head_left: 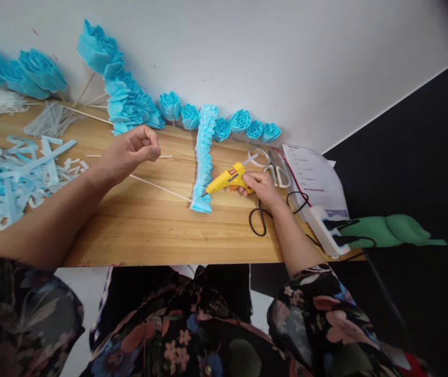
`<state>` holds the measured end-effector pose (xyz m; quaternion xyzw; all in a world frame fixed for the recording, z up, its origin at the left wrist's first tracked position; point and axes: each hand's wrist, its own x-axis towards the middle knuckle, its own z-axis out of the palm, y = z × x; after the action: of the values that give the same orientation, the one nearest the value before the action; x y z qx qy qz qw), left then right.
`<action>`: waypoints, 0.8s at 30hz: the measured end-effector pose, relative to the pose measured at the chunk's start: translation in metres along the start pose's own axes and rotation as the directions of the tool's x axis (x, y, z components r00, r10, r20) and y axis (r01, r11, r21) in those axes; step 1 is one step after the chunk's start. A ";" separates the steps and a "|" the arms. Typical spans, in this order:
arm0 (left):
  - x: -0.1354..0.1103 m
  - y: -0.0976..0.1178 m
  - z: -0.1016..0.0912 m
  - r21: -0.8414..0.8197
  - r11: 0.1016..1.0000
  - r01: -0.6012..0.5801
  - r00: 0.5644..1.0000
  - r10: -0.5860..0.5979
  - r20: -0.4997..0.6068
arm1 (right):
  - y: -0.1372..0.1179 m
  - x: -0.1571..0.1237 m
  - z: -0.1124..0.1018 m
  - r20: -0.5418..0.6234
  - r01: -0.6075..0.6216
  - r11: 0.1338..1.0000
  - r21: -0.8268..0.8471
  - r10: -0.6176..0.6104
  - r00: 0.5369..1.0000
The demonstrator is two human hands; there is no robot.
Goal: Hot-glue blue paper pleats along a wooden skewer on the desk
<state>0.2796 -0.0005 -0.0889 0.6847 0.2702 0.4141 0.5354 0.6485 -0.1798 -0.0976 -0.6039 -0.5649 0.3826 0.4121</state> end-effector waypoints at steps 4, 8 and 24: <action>0.001 0.002 0.002 -0.054 0.998 -0.023 0.999 0.021 -0.032 | 0.000 0.000 0.000 0.001 0.004 1.000 0.009 -0.004 1.000; 0.002 0.001 0.002 -0.089 0.995 -0.043 0.999 0.042 -0.008 | 0.001 0.001 0.000 -0.002 0.001 1.000 0.021 -0.001 1.000; -0.002 -0.003 -0.004 -0.174 0.979 -0.103 0.983 0.127 0.131 | 0.000 0.001 0.001 -0.018 -0.018 0.999 0.043 0.019 1.000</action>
<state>0.2757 0.0007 -0.0924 0.6797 0.1558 0.4158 0.5839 0.6477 -0.1787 -0.0978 -0.6037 -0.5469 0.3930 0.4267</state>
